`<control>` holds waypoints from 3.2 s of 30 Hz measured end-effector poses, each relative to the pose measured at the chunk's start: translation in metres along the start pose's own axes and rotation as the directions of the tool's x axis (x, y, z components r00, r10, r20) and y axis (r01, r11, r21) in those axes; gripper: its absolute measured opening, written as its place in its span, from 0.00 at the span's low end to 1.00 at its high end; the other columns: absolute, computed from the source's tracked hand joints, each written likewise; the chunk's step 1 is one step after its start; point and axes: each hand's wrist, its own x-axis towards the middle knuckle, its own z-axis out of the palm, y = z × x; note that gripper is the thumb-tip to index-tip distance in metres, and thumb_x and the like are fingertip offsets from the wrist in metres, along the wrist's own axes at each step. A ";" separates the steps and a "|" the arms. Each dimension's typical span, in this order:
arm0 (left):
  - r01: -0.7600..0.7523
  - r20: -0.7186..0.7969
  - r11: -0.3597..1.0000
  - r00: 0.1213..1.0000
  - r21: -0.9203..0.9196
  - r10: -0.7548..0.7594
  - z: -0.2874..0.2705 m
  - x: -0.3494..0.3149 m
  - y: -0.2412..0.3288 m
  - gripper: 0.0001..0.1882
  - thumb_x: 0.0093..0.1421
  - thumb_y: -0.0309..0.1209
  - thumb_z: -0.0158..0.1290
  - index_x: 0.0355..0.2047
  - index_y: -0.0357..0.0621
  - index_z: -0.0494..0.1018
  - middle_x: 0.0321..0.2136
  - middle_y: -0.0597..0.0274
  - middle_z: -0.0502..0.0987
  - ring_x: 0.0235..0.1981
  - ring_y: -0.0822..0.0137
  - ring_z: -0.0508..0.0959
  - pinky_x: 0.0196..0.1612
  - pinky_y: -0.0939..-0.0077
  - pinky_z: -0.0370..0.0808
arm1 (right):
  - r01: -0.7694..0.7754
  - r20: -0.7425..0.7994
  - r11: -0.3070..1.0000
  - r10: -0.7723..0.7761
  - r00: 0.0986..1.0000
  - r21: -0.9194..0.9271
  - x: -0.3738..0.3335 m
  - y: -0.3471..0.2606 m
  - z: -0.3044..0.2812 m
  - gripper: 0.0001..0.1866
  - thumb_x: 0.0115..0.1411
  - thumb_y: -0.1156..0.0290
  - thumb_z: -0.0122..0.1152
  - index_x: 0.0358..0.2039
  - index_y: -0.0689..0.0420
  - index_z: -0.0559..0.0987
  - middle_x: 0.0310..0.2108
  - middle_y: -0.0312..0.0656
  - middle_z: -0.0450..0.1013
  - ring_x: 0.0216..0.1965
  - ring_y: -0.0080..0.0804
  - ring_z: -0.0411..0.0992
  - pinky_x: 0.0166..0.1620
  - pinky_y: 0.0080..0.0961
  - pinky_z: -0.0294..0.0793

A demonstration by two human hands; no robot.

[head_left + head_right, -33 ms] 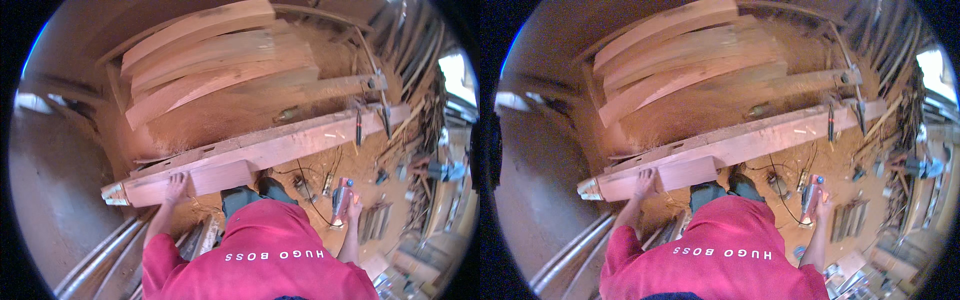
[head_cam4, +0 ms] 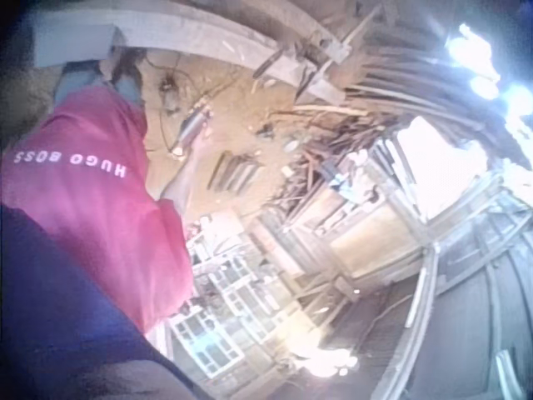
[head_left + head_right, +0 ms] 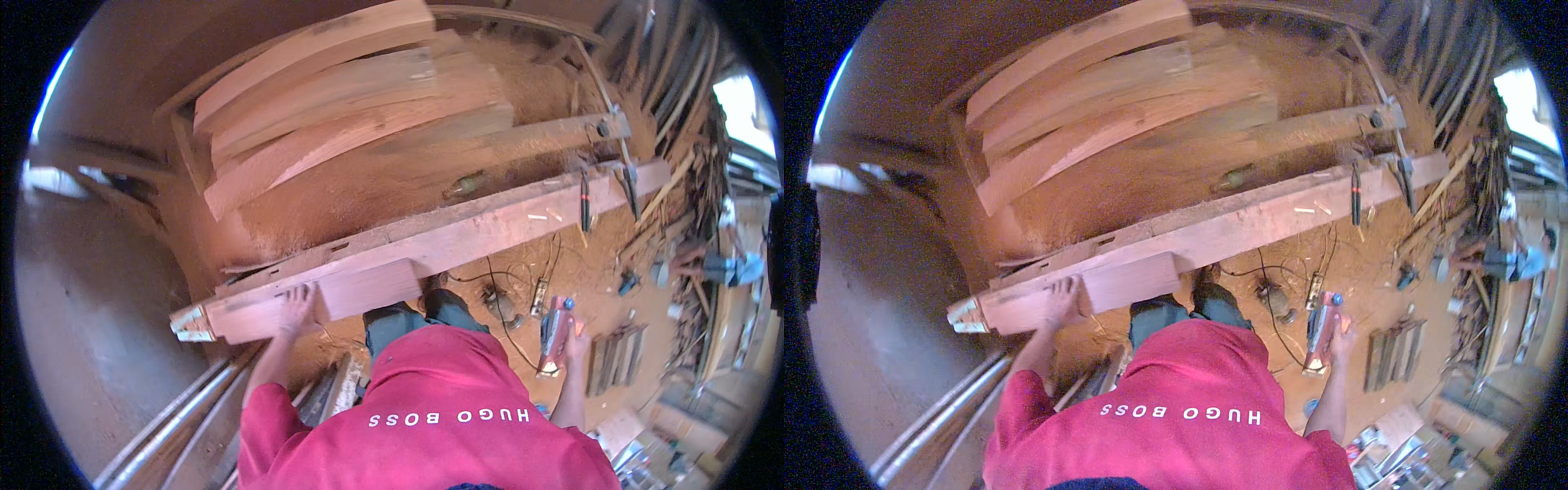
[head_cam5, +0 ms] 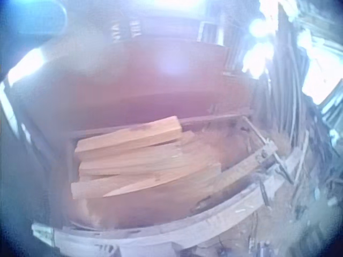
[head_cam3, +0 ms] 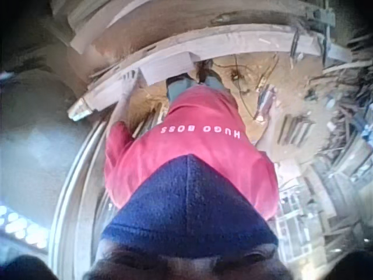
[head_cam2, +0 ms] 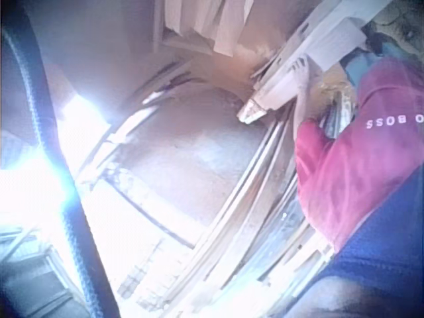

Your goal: The person sands a piece of wood using a power sander, then uses pliers and a hammer to shape and attach components to a curved wooden part.

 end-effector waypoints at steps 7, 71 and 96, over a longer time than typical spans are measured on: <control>-0.024 -0.089 0.997 0.996 -0.074 0.017 -0.059 0.087 0.167 0.68 0.29 0.53 0.72 0.70 0.45 0.52 0.51 0.47 0.69 0.51 0.46 0.71 0.55 0.49 0.66 | -0.212 0.056 0.938 0.236 0.970 -0.275 -0.094 0.126 0.020 0.32 0.60 0.44 0.62 0.41 0.67 0.78 0.34 0.56 0.79 0.37 0.46 0.77 0.41 0.44 0.74; 0.361 0.041 0.721 0.906 -0.591 -0.421 -0.037 0.148 0.373 0.19 0.70 0.37 0.46 0.50 0.36 0.75 0.48 0.35 0.76 0.53 0.41 0.75 0.56 0.54 0.71 | 0.819 0.761 0.562 -0.581 0.288 0.118 0.217 -0.242 0.031 0.24 0.47 0.64 0.63 0.48 0.49 0.80 0.41 0.51 0.79 0.46 0.50 0.76 0.45 0.47 0.74; -0.502 -0.142 0.853 0.863 -0.141 0.484 -0.079 0.455 0.545 0.09 0.59 0.26 0.48 0.40 0.40 0.71 0.43 0.50 0.73 0.51 0.50 0.73 0.49 0.56 0.75 | 0.065 0.307 0.997 -0.076 0.949 0.045 0.197 -0.039 -0.158 0.18 0.47 0.76 0.61 0.40 0.67 0.81 0.31 0.46 0.80 0.35 0.26 0.77 0.39 0.29 0.76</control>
